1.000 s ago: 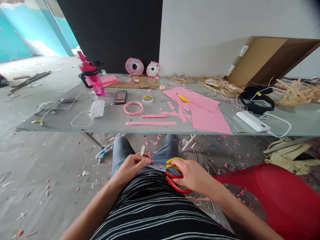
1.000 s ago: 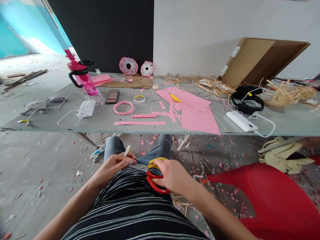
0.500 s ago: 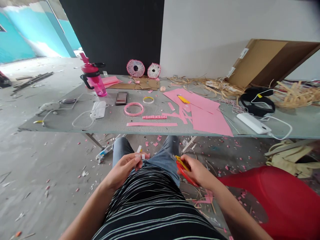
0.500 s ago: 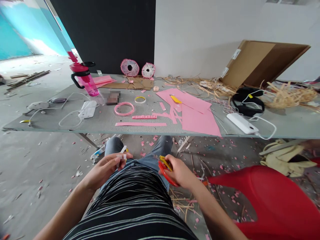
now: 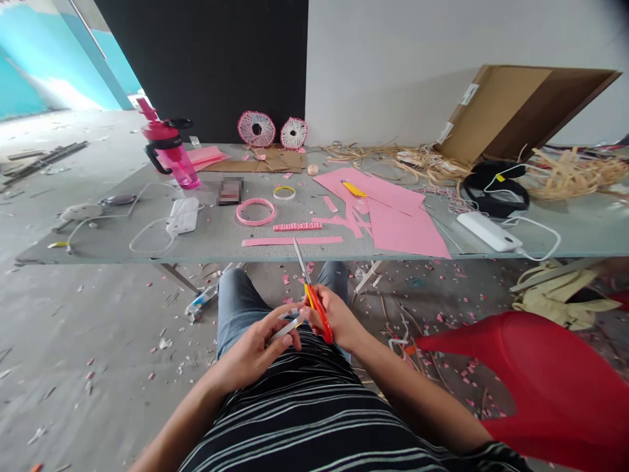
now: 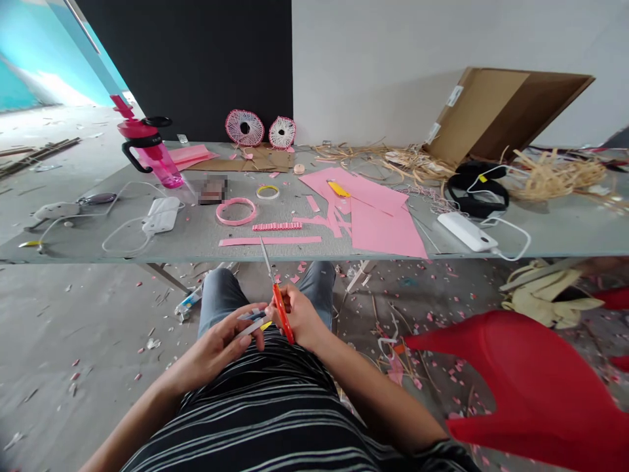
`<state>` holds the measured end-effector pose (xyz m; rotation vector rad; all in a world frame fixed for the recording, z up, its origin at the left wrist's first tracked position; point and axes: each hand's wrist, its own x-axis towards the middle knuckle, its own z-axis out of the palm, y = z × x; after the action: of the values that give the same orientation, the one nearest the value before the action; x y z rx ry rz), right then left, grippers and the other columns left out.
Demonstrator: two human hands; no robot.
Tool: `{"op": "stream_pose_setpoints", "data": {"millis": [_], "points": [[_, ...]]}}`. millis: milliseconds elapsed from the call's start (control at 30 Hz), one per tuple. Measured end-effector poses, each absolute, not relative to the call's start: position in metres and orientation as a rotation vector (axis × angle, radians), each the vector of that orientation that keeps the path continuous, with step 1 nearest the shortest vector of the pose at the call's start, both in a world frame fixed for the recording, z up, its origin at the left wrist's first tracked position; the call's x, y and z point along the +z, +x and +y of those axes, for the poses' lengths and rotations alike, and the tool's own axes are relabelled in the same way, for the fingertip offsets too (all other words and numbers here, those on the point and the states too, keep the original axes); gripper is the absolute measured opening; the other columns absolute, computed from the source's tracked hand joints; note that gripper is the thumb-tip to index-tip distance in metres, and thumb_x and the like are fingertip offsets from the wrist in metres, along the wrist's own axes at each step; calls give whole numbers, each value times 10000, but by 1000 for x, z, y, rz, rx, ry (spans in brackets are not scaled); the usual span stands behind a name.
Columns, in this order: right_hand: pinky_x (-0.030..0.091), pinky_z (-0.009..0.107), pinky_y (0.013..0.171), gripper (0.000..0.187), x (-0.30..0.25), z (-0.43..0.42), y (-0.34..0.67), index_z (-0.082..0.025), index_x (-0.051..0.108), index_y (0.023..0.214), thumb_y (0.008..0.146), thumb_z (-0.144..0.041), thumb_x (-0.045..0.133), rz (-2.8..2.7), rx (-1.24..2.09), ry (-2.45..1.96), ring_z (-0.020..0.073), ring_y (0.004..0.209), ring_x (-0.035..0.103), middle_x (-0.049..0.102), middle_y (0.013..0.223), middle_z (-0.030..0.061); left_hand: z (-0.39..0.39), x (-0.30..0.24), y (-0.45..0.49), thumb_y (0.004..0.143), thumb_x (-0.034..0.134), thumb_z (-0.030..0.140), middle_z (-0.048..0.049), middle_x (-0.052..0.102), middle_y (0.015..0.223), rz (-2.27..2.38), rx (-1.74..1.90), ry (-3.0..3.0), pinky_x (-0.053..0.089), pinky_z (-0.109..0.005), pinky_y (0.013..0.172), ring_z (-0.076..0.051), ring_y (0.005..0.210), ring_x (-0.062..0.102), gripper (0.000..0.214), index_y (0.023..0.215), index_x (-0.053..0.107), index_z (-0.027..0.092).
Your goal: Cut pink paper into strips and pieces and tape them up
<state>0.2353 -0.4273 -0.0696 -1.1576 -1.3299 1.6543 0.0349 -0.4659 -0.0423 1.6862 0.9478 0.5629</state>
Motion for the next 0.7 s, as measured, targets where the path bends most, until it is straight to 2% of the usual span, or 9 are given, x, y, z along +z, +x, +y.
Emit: {"op": "stream_pose_setpoints", "data": {"millis": [133,300,567,700], "points": [[418,229,439,454,-65,-434,237,-235,442,881,699,-514,750,-1361,1654,-1163,86,492,456,528,691,-69,-469,-47,39,1042,345,381,-37,724,946,1008,585,1658,446,-260,603,-126,610,485,576,1576,168,257],[462,244,467,451,-67,-436,235,-231,448,865,689,-508,756,-1331,1628,-1133,85,513,489,547,753,-54,-470,-53,40,1049,295,348,-47,721,949,1092,645,1700,464,-248,635,-134,688,569,585,1592,108,239],[519,290,546,392,-73,-440,233,-234,462,835,676,-443,755,-1270,1609,-1109,122,574,537,559,738,-43,-469,-61,39,1032,331,310,-41,731,896,1121,806,1624,477,-264,665,-125,633,552,606,1594,121,221],[508,285,550,365,-69,-440,235,-233,471,847,694,-429,739,-1346,1603,-1119,119,569,528,559,743,-42,-470,-59,42,1023,351,281,-38,734,898,1124,859,1662,484,-260,704,-125,686,587,574,1573,193,230]]}}
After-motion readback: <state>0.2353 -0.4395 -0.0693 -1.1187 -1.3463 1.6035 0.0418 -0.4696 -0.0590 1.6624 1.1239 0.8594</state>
